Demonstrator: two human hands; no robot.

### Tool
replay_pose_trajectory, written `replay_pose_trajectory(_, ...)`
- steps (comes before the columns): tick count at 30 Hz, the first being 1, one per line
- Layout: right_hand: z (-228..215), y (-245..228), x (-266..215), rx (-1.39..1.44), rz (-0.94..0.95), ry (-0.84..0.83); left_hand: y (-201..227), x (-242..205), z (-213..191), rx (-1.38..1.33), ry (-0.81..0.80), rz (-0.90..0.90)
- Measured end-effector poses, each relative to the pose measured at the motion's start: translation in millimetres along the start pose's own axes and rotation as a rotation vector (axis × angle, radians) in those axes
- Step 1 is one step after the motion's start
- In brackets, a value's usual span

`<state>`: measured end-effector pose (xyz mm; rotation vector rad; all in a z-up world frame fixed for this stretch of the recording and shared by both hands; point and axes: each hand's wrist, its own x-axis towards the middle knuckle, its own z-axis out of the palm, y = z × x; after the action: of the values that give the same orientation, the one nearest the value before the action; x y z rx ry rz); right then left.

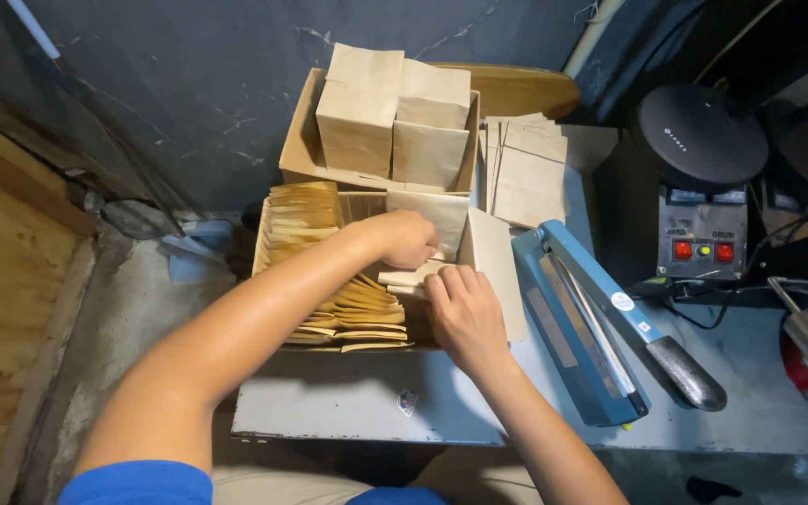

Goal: The person sits on the floor and organizes small beige pouches into a cardboard box. They pick up stacks of pouches, separate them, and arrange them neatly inside the box, occasionally adjusting the box flaps.

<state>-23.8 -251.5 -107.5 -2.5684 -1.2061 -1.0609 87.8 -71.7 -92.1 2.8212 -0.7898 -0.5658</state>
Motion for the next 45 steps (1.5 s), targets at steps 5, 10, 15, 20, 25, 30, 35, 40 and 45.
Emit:
replay_pose_trajectory(5, 8, 3, -7, 0.044, -0.014, -0.071, -2, 10, 5, -0.04, -0.09, -0.054)
replay_pose_trajectory(10, -17, -6, 9, 0.044, 0.06, 0.026, 13, -18, -20, -0.06, -0.015, -0.067)
replay_pose_trajectory(15, -15, -6, 2, 0.052, 0.123, 0.101, 14, -29, -25, -0.102, -0.035, -0.073)
replay_pose_trajectory(20, 4, -3, -12, 0.07, 0.148, 0.032, 17, -36, -39, -0.207, -0.18, -0.03)
replay_pose_trajectory(25, -6, -4, 0, 0.132, 0.202, -0.111, 31, -64, -68, -0.262, -0.177, 0.019)
replay_pose_trajectory(30, -12, -5, 10, 0.186, 0.21, -0.247, -11, -23, -25, -0.254, -0.089, 0.062)
replay_pose_trajectory(35, 2, 1, -1, 0.209, 0.185, -0.358, 14, -40, -34, -0.217, -0.209, -0.023)
replay_pose_trajectory(40, 13, 2, -11, 0.171, 0.168, -0.328, 12, -34, -27, -0.132, -0.131, -0.017)
replay_pose_trajectory(45, 5, 2, -7, 0.169, 0.152, -0.327, 22, -44, -27, -0.053, 0.013, -0.016)
